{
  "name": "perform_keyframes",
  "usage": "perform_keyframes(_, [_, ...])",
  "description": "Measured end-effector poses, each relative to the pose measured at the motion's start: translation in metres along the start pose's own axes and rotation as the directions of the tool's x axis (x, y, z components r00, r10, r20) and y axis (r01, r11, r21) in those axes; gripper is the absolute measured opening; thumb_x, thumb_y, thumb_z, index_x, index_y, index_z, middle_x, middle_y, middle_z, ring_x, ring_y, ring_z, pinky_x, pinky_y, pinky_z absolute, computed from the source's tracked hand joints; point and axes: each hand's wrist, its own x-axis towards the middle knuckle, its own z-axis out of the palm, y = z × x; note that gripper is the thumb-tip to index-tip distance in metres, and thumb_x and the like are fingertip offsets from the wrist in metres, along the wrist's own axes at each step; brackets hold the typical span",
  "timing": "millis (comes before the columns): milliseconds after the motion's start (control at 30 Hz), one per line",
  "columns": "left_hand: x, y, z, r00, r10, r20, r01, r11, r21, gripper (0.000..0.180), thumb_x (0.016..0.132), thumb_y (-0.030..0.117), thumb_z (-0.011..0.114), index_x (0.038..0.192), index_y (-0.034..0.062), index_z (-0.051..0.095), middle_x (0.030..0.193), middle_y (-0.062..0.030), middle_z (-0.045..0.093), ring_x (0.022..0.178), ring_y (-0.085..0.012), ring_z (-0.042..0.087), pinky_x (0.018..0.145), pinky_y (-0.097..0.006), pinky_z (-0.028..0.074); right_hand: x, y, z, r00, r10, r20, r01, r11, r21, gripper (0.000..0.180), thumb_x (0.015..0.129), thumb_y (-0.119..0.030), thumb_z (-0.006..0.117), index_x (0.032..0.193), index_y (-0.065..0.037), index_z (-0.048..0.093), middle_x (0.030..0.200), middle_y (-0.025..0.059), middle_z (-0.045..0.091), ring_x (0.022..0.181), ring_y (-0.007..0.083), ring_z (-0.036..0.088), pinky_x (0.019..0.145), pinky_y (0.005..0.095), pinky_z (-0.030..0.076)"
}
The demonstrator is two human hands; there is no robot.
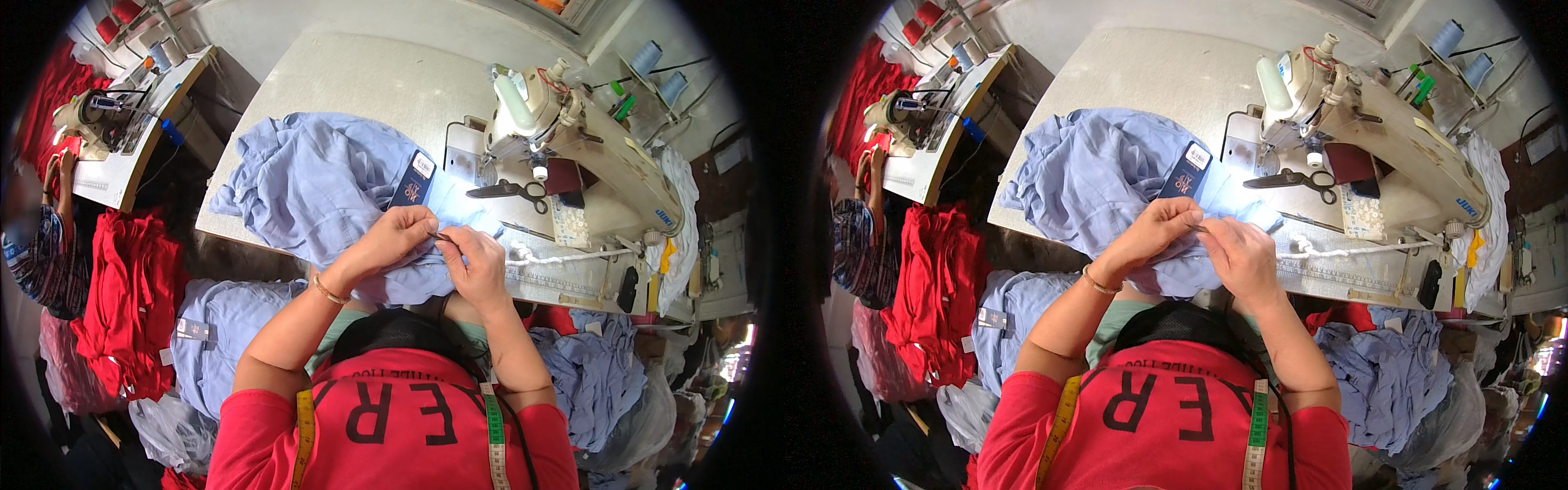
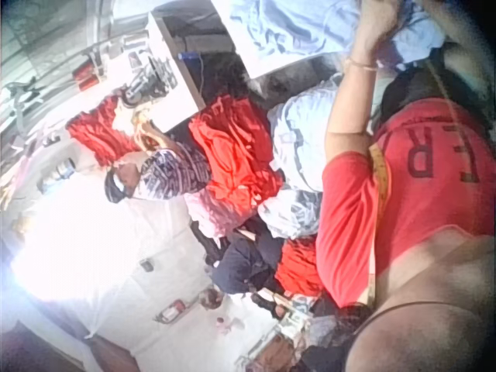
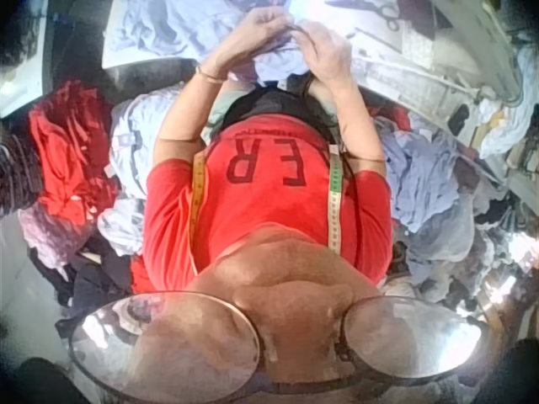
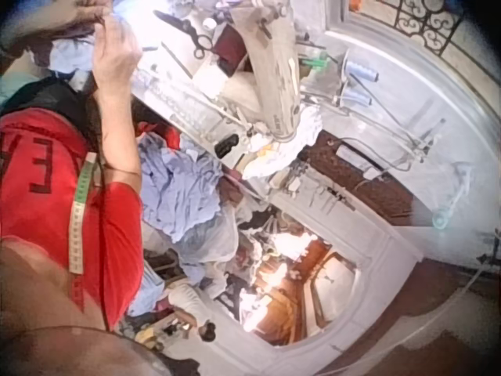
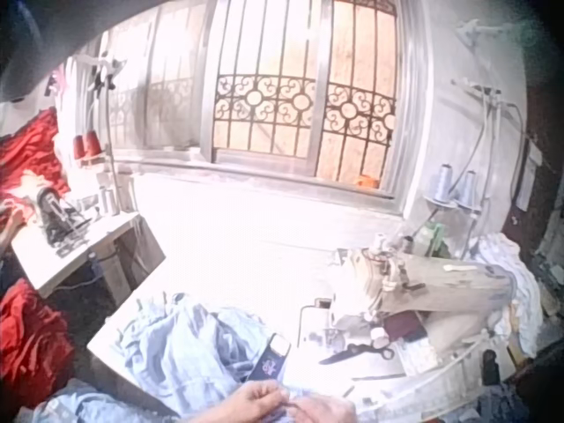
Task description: The person picks up a light-blue shirt from a pile, lays it flat on a table, fastens several buttons, and uses small shears to trim a loose thread near the collar.
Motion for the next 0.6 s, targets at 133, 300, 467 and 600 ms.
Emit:
perform_keyframes(133, [-0.003, 0.004, 0.002, 0.998, 0.049, -0.048, -0.050, 0.999, -0.013, 0.021, 0.095, 0.023, 0.053, 0.086, 0.0048, 0.059, 0.071, 0.0109, 0.045, 0.062, 0.0014, 0.034, 0.051, -0.016, 0.026, 0.002, 0.005, -0.002, 0.959, 0.273, -0.074, -0.230, 0.905, 0.357, 0.025, 0.079, -0.008, 0.067, 0.102, -0.005, 0.058, 0.085, 0.0036, 0.061, 0.065, 0.0135, 0.055, 0.058, 0.0262, 0.043])
perform_keyframes(300, [-0.004, 0.009, 0.005, 0.998, 0.052, -0.030, -0.050, 0.996, 0.070, 0.022, 0.095, 0.023, 0.053, 0.089, 0.0027, 0.060, 0.072, 0.0107, 0.046, 0.064, -0.0001, 0.037, 0.053, -0.018, 0.030, 0.018, 0.018, -0.011, 0.830, 0.478, 0.285, -0.553, 0.649, 0.522, 0.034, 0.080, -0.005, 0.064, 0.113, -0.004, 0.057, 0.097, 0.0002, 0.061, 0.073, 0.0048, 0.049, 0.063, 0.0196, 0.040])
perform_keyframes(467, [-0.011, 0.019, 0.009, 0.978, 0.173, -0.112, -0.124, 0.928, 0.350, 0.020, 0.091, 0.020, 0.057, 0.090, -0.0005, 0.058, 0.078, 0.0017, 0.052, 0.075, -0.0089, 0.048, 0.068, -0.024, 0.042, 0.026, 0.019, -0.018, 0.716, 0.489, 0.498, -0.681, 0.647, 0.344, 0.019, 0.082, -0.014, 0.064, 0.098, -0.003, 0.060, 0.080, -0.0032, 0.056, 0.066, 0.0031, 0.046, 0.059, 0.0201, 0.040])
perform_keyframes(600, [-0.016, 0.013, 0.008, 0.768, 0.638, -0.056, -0.401, 0.547, 0.734, 0.020, 0.079, 0.016, 0.067, 0.087, 0.0006, 0.058, 0.103, -0.0125, 0.056, 0.096, -0.0246, 0.053, 0.086, -0.032, 0.042, 0.031, 0.012, -0.022, 0.616, 0.562, 0.552, -0.779, 0.538, 0.322, 0.016, 0.083, -0.017, 0.065, 0.090, -0.004, 0.061, 0.071, -0.0064, 0.052, 0.064, 0.0024, 0.045, 0.057, 0.0203, 0.039])
